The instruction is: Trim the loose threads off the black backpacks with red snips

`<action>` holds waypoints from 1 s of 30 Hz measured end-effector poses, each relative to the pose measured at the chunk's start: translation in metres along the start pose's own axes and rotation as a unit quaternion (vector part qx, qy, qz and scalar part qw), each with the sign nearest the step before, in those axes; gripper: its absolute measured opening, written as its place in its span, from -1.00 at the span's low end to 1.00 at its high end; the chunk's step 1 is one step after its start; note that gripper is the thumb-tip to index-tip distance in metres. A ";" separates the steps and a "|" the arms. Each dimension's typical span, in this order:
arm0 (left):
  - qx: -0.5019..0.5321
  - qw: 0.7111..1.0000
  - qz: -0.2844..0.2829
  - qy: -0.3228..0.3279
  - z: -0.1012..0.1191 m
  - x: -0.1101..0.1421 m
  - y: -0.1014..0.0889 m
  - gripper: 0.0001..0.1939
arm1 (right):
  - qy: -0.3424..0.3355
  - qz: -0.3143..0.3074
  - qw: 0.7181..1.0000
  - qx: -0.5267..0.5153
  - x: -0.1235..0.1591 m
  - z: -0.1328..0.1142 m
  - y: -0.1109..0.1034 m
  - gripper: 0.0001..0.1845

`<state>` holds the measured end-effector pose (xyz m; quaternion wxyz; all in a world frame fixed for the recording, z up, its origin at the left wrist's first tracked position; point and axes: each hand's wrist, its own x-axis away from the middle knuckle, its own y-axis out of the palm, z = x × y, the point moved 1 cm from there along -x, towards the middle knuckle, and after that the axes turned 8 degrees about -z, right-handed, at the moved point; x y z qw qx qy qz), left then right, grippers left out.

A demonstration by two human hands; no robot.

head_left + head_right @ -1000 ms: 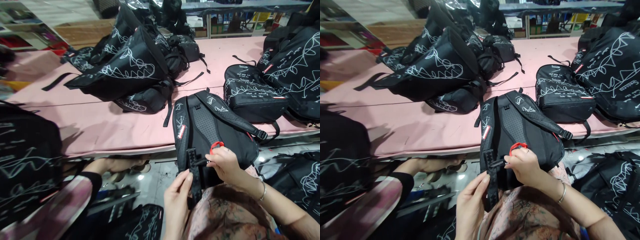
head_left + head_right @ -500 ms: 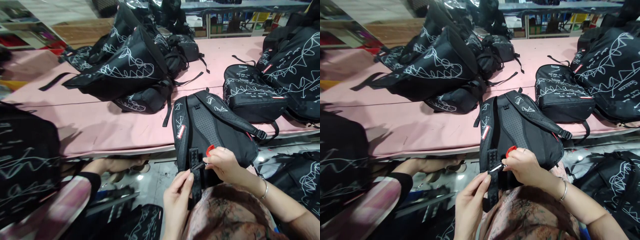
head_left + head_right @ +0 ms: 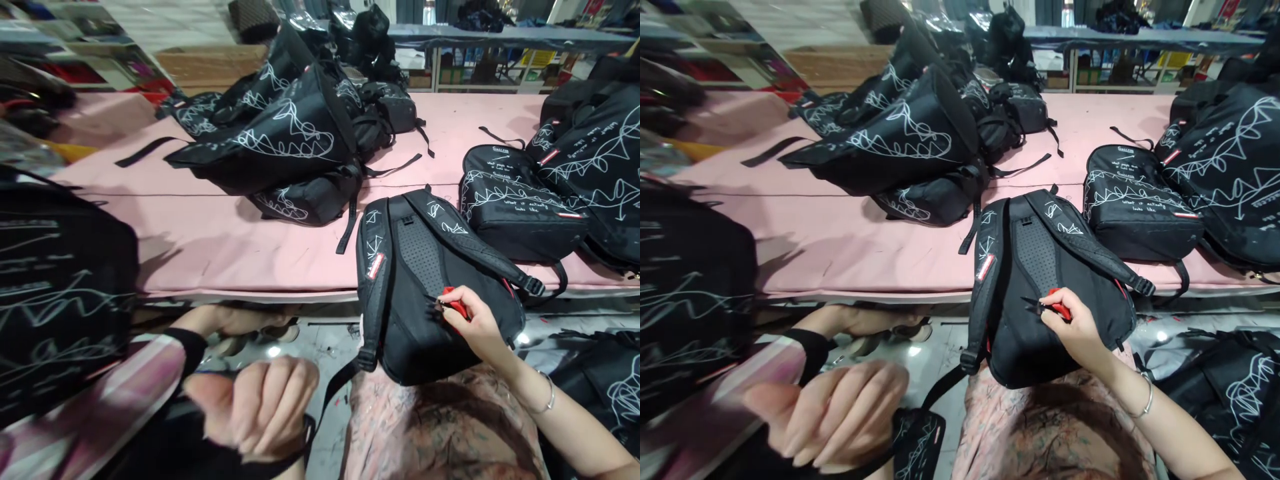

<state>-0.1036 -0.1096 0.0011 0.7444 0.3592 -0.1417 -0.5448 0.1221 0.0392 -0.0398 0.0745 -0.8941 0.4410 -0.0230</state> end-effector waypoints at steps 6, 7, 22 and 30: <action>-0.287 0.936 0.152 -0.138 -0.022 -0.042 -0.029 -0.53 | 0.013 -0.049 0.999 0.017 -0.012 0.005 0.005 -0.80; -0.290 0.931 0.146 -0.166 -0.031 -0.049 -0.031 -0.47 | 0.007 -0.056 0.998 0.031 -0.014 0.003 0.006 -0.79; -0.130 0.978 0.113 -0.118 -0.085 -0.044 0.002 -0.64 | -0.279 -0.060 0.886 0.365 -0.042 -0.024 0.020 -0.78; -0.141 0.973 0.135 -0.121 -0.084 -0.041 0.004 -0.61 | -0.284 -0.059 0.856 0.428 -0.045 -0.027 0.028 -0.75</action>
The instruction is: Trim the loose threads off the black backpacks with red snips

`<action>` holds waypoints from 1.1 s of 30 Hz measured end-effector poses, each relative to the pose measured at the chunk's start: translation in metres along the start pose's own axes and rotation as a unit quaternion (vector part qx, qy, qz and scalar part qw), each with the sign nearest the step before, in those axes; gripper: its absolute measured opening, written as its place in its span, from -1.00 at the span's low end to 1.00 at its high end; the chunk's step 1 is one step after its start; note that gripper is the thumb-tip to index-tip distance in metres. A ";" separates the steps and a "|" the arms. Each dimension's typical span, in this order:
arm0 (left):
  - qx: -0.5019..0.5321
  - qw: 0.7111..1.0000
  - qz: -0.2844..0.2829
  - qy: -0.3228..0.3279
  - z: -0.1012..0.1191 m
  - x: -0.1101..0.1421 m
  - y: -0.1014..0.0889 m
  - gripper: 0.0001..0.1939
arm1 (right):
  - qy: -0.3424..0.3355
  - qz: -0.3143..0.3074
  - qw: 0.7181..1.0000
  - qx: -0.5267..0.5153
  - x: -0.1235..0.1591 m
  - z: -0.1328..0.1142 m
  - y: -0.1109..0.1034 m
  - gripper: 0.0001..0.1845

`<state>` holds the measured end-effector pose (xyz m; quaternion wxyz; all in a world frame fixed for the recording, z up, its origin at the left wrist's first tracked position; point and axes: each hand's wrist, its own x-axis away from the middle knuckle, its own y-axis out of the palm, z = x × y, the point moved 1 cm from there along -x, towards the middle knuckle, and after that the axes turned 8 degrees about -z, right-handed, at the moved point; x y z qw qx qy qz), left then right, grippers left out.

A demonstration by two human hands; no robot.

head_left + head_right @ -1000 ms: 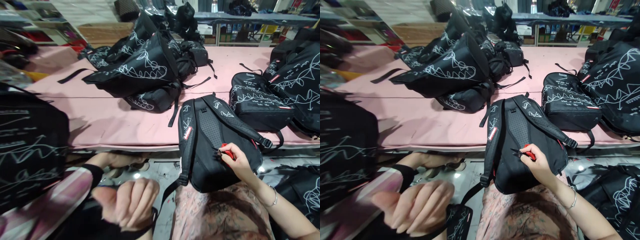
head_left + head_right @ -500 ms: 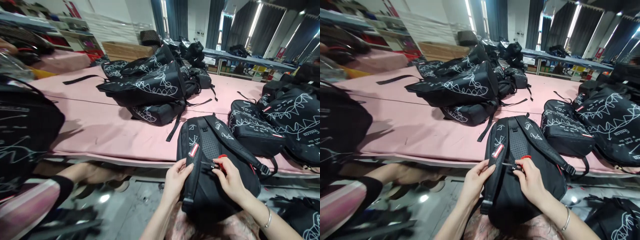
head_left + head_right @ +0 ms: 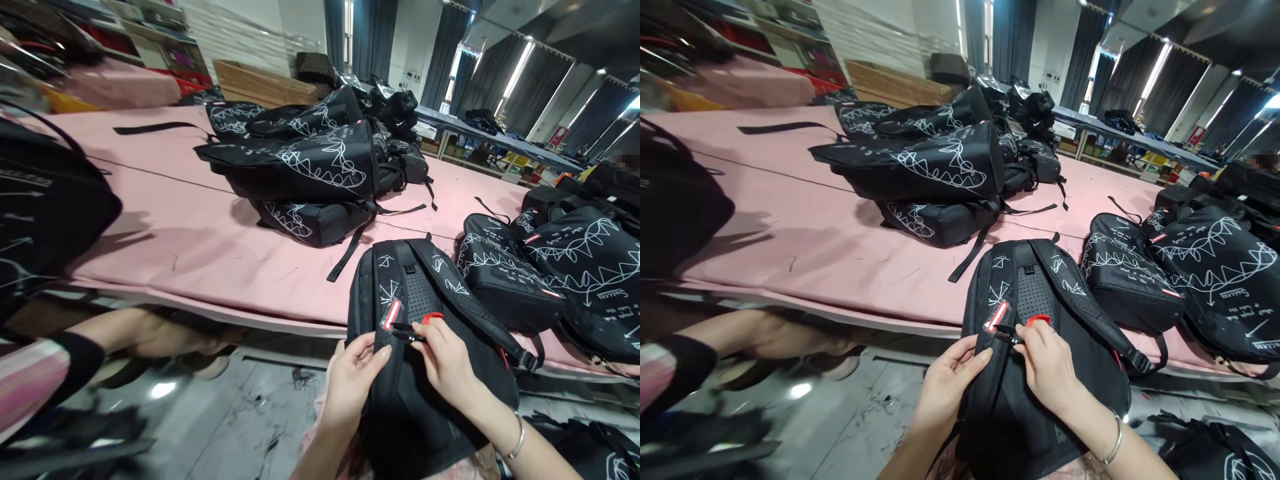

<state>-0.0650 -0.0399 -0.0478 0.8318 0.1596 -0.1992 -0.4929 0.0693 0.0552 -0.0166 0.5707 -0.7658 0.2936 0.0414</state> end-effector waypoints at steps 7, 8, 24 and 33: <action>0.006 1.000 0.012 0.009 -0.007 -0.004 0.002 -0.57 | -0.021 0.023 0.995 0.098 -0.004 -0.003 0.004 -0.74; 0.007 1.000 0.015 0.009 -0.007 -0.004 0.002 -0.57 | -0.022 0.027 0.994 0.106 -0.004 -0.003 0.004 -0.74; 0.011 0.999 0.016 0.037 -0.008 -0.005 0.008 -0.63 | 0.012 -0.001 0.999 0.032 -0.002 -0.004 0.004 -0.76; 0.015 0.999 0.034 0.032 -0.015 -0.002 0.007 -0.60 | 0.024 0.005 1.000 -0.012 -0.007 -0.005 0.005 -0.77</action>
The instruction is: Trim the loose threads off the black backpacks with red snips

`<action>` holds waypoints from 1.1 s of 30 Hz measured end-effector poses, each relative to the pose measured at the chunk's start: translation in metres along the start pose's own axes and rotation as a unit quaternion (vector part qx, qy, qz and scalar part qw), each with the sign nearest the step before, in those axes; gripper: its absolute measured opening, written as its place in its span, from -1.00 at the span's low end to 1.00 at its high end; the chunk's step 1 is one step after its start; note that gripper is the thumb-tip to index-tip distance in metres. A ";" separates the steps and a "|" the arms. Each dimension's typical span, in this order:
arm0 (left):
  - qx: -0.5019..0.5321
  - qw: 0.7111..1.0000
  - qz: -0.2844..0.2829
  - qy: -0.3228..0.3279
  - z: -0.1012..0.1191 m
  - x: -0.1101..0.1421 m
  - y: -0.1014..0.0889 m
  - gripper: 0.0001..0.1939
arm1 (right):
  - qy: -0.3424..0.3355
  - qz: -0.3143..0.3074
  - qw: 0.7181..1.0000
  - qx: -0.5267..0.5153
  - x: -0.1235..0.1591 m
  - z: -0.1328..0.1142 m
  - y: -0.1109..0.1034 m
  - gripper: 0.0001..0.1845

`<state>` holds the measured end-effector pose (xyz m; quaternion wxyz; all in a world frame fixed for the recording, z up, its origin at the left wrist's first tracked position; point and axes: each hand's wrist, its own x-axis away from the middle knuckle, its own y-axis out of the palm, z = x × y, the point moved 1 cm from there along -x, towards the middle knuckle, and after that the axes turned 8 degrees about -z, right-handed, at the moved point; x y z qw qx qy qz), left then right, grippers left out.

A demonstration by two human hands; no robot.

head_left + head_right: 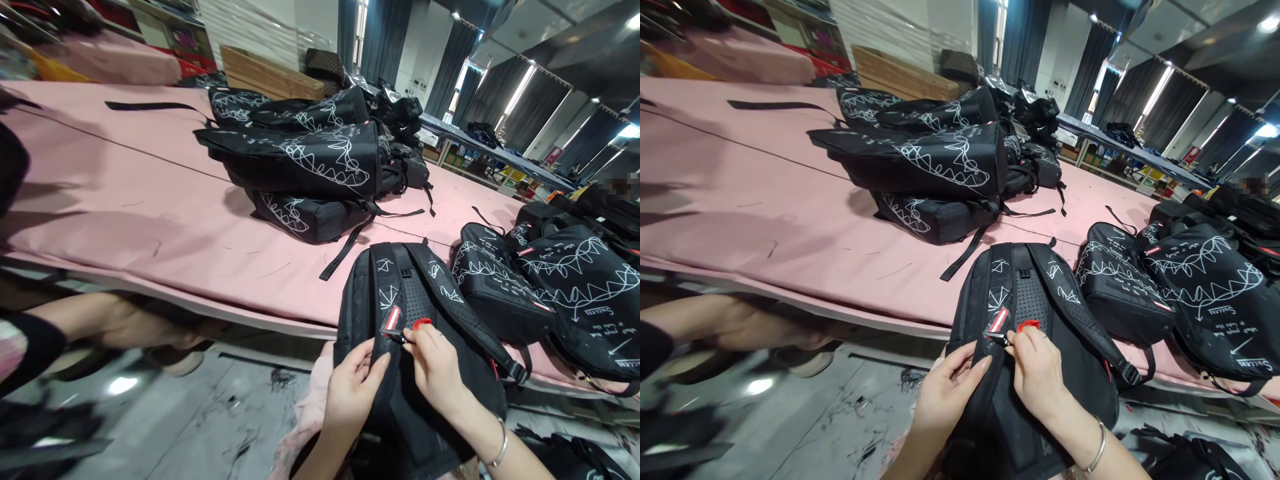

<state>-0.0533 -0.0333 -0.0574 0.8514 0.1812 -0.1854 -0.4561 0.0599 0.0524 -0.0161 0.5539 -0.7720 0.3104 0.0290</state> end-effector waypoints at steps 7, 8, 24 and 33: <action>0.049 0.996 -0.047 -0.061 0.021 -0.016 -0.003 -0.57 | 0.177 -0.007 0.945 -0.274 0.002 0.019 0.006 -0.81; 0.048 0.995 -0.050 -0.071 0.024 -0.020 -0.003 -0.59 | 0.189 -0.015 0.936 -0.298 0.003 0.021 0.008 -0.80; 0.140 0.989 -0.019 -0.046 0.007 -0.032 0.010 -0.57 | 0.217 0.025 0.953 -0.208 0.004 0.003 0.014 -0.83; 0.146 0.989 0.002 -0.019 0.002 -0.036 0.016 -0.59 | 0.238 0.099 0.941 -0.219 0.014 -0.012 0.029 -0.84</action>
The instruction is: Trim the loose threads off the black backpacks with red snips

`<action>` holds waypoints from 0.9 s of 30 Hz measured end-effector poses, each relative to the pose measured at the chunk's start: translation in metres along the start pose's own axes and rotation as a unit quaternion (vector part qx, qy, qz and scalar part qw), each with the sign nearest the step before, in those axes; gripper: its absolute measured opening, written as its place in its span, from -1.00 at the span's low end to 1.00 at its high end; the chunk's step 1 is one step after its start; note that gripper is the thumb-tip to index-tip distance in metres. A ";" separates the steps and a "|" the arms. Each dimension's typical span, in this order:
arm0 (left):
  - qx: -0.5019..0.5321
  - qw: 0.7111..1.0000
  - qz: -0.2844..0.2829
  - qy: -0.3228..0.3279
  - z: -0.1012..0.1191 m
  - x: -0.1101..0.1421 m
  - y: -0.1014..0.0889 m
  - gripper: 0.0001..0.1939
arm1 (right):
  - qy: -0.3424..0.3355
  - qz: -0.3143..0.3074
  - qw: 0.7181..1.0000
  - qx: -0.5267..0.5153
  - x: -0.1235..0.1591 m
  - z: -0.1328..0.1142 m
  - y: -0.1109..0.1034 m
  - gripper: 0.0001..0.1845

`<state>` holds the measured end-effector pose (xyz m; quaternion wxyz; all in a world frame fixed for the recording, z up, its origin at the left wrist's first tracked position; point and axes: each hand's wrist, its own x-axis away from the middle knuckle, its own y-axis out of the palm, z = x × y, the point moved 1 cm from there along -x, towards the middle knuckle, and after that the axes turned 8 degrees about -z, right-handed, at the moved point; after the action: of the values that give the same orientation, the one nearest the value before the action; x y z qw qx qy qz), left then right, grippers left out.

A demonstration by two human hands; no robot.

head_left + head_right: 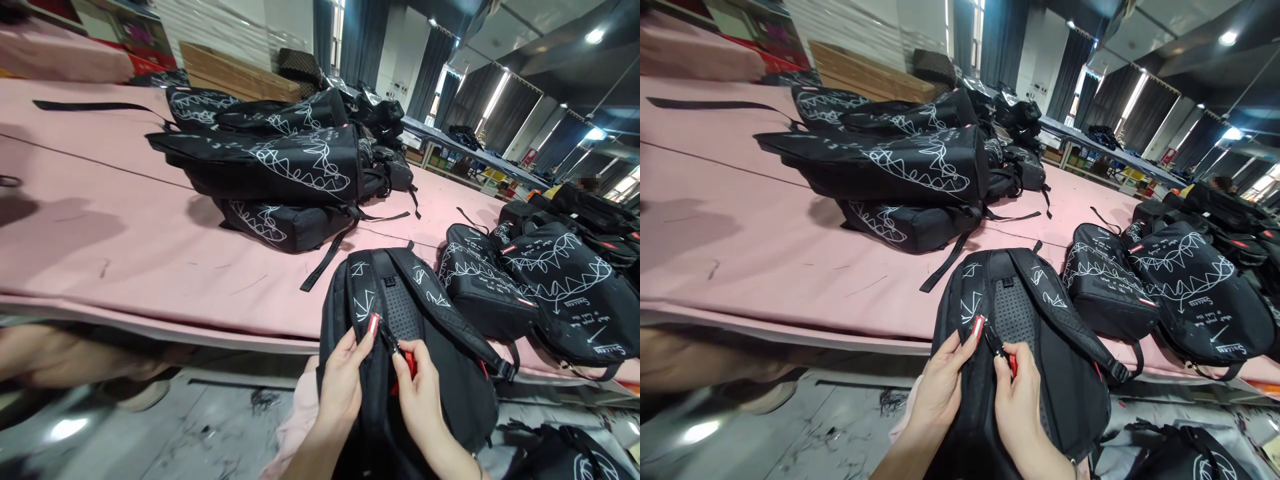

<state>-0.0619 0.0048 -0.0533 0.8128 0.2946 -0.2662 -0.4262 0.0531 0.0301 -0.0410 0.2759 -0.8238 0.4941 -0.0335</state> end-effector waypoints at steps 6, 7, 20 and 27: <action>0.015 1.000 -0.007 0.014 -0.007 -0.001 0.006 -0.55 | -0.002 0.029 1.000 -0.007 0.005 0.001 0.006 -0.85; 0.015 1.000 -0.005 0.016 -0.008 -0.001 0.007 -0.55 | 0.002 0.031 0.999 -0.012 0.004 0.001 0.007 -0.85; 0.028 0.999 0.018 0.012 -0.012 0.001 0.011 -0.52 | 0.025 0.047 0.998 -0.028 0.005 0.001 0.017 -0.84; 0.023 0.999 0.027 0.017 -0.016 0.003 0.014 -0.54 | 0.032 0.075 0.996 -0.026 0.002 -0.001 0.020 -0.84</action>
<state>-0.0420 0.0122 -0.0537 0.8216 0.3128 -0.2701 -0.3927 0.0378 0.0211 -0.0500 0.2404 -0.7899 0.5636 -0.0263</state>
